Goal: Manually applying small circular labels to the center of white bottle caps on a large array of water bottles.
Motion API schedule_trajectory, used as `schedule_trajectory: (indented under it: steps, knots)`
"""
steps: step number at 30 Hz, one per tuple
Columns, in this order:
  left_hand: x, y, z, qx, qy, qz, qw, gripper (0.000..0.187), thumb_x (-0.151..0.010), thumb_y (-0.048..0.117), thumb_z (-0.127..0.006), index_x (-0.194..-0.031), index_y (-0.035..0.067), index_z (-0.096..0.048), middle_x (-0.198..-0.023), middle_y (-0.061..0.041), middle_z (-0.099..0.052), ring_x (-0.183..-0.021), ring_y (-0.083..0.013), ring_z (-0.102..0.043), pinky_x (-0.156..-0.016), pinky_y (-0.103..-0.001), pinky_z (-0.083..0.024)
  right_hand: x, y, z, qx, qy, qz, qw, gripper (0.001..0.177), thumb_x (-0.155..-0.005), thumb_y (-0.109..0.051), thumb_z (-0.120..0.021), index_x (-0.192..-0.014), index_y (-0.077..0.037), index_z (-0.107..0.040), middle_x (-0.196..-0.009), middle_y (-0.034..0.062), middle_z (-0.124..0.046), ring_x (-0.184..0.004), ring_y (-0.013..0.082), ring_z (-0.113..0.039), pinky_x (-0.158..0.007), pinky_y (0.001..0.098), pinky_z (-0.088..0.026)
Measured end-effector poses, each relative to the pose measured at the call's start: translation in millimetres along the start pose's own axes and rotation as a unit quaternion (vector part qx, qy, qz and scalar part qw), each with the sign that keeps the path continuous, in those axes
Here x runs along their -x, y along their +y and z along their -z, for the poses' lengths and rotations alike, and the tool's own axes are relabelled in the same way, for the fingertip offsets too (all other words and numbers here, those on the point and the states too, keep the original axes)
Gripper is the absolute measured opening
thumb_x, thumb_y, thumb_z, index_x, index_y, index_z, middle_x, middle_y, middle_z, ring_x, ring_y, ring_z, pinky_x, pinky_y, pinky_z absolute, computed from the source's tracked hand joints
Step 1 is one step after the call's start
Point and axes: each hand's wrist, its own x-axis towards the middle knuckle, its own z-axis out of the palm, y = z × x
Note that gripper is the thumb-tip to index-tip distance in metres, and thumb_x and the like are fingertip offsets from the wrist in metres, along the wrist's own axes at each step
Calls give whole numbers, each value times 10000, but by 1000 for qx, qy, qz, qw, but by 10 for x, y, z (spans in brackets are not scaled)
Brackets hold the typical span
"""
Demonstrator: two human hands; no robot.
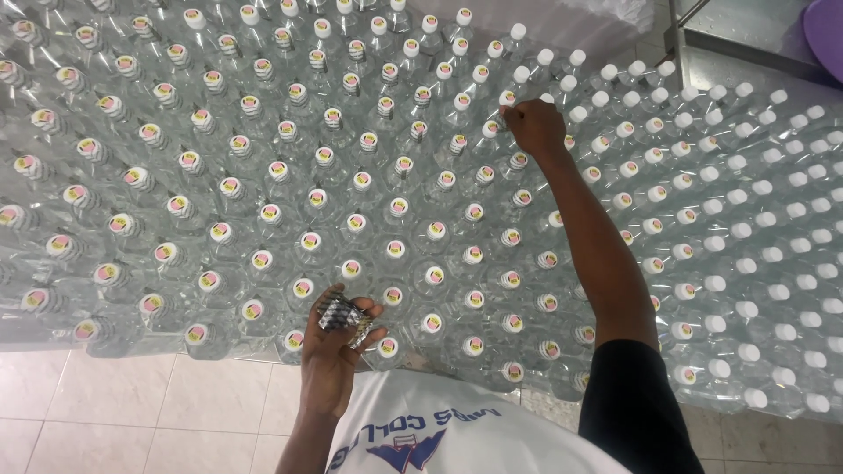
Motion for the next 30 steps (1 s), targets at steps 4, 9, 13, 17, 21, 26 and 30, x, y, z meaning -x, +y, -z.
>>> schedule_trajectory:
  steps: [4, 9, 13, 17, 21, 26, 30]
  knots:
    - [-9, -12, 24, 1, -9, -7, 1000, 593, -975, -96, -547, -1550, 33, -477, -1191, -267, -743, -1175, -459, -740, -896, -537, -663, 43, -109, -71, 0, -3, 3, 1000, 667, -1153, -534, -630, -642, -120, -519, -581, 30, -483, -570, 215, -484, -548, 428, -332]
    - [-7, -26, 23, -4, -9, -5, 1000, 595, -979, -97, -537, -1557, 32, -482, -1192, -262, -741, -1195, -460, -741, -899, -550, -661, 245, -517, 73, -26, -34, 2, 999, 707, -1130, -430, -664, -594, -174, -282, -535, -23, -229, -529, 139, -233, -568, 371, -282]
    - [1, -32, -13, -7, -23, 3, 1000, 608, -974, -109, -542, -1556, 48, -469, -1223, -248, -744, -1223, -439, -734, -957, -549, -642, 219, -421, -124, 51, -40, -4, 998, 522, -1058, -528, -755, -816, -106, -567, -809, 62, -615, -741, 262, -613, -597, 451, -427]
    - [1, -58, -50, -37, -57, -7, 998, 503, -1017, -17, -598, -1499, 80, -493, -1232, -218, -752, -1251, -421, -741, -1016, -559, -637, 170, -367, -186, 70, -62, 1, 996, 495, -1045, -566, -732, -947, -86, -659, -946, 86, -709, -848, 308, -677, -650, 480, -494]
    - [2, -28, -218, -98, -75, -35, 992, 472, -1020, 105, -643, -1468, 71, -500, -1245, -187, -802, -1260, -378, -770, -992, -561, -657, 388, -586, 145, 46, -83, 2, 995, 749, -1019, -717, -682, -1316, -32, -733, -1203, 164, -773, -1102, 390, -721, -794, 518, -560]
    - [-149, -151, -361, -107, -90, -64, 988, 446, -959, 21, -756, -1367, -45, -589, -1158, -289, -774, -1053, -396, -810, -798, -491, -739, 1486, -1600, 863, -236, -109, 179, 949, 448, -1012, -295, -843, -1333, -10, -716, -1103, 194, -718, -1034, 373, -744, -883, 467, -576]
    - [-176, -203, -467, -118, -97, -65, 986, 353, -949, 28, -803, -1251, -53, -640, -1097, -273, -797, -992, -378, -833, -725, -446, -748, 2345, -2049, 994, -350, -207, 216, 888, 354, -942, -308, -867, -1203, -77, -802, -985, 111, -781, -887, 233, -760, -772, 373, -609]
